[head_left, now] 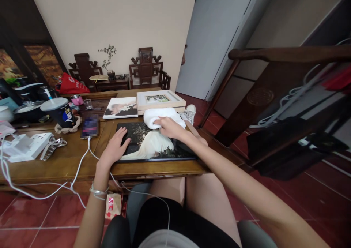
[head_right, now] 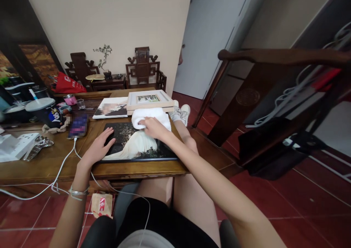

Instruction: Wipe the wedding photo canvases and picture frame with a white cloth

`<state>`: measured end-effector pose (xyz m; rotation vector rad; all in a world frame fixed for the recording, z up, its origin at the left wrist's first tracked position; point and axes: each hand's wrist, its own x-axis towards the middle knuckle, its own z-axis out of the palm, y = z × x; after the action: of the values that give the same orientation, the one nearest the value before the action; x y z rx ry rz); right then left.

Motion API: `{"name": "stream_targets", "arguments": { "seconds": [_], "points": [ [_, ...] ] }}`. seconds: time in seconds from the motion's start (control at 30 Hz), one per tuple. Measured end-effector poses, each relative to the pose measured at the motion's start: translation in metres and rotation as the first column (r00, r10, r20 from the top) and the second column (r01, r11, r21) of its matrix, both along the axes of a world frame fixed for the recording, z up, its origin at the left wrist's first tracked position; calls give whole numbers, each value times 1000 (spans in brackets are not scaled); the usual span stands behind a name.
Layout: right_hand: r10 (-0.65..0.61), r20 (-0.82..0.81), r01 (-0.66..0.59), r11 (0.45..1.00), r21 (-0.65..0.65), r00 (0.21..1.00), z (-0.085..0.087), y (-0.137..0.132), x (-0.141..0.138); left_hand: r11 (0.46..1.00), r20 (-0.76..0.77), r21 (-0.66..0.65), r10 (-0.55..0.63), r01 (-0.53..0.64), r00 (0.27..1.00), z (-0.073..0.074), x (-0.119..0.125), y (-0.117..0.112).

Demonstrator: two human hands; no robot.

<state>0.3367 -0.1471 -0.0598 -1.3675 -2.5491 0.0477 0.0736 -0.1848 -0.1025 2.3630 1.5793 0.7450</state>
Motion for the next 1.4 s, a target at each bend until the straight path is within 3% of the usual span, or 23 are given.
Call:
{"name": "stream_targets", "arguments": {
  "seconds": [0.13, 0.4, 0.5, 0.63, 0.9, 1.03, 1.17, 1.4],
  "points": [
    [-54, 4, 55, 998, -6, 999, -2, -16, -7, 1000, -4, -10, 19, -19, 1000, 0, 1, -1],
    [100, -50, -100, 995, 5, 994, -17, -152, -4, 999, -4, -23, 24, -24, 1000, -6, 0, 0],
    [124, -41, -126, 992, -32, 991, -14, -176, -2, 999, -12, -31, 32, -33, 999, -6, 0, 0],
    [129, -13, -129, 990, -51, 992, -8, -157, -10, 999, -21, -37, 33, -34, 999, -5, 1, 0],
    [52, 28, -51, 998, -20, 998, -3, -35, -33, 999, -22, -29, 18, -18, 1000, -4, 1, 1],
    [-13, 50, 13, 1000, -9, 999, -1, -6, -39, 999, -22, -29, 16, -16, 1000, -3, 1, 1],
    [-9, 40, 9, 1000, 2, 999, -2, -32, -40, 999, -22, -33, 28, -29, 999, -3, 1, 0],
    [142, -34, -143, 989, -25, 989, -9, -144, -25, 998, -21, -43, 39, -39, 999, -3, 2, 0]
  ]
}}
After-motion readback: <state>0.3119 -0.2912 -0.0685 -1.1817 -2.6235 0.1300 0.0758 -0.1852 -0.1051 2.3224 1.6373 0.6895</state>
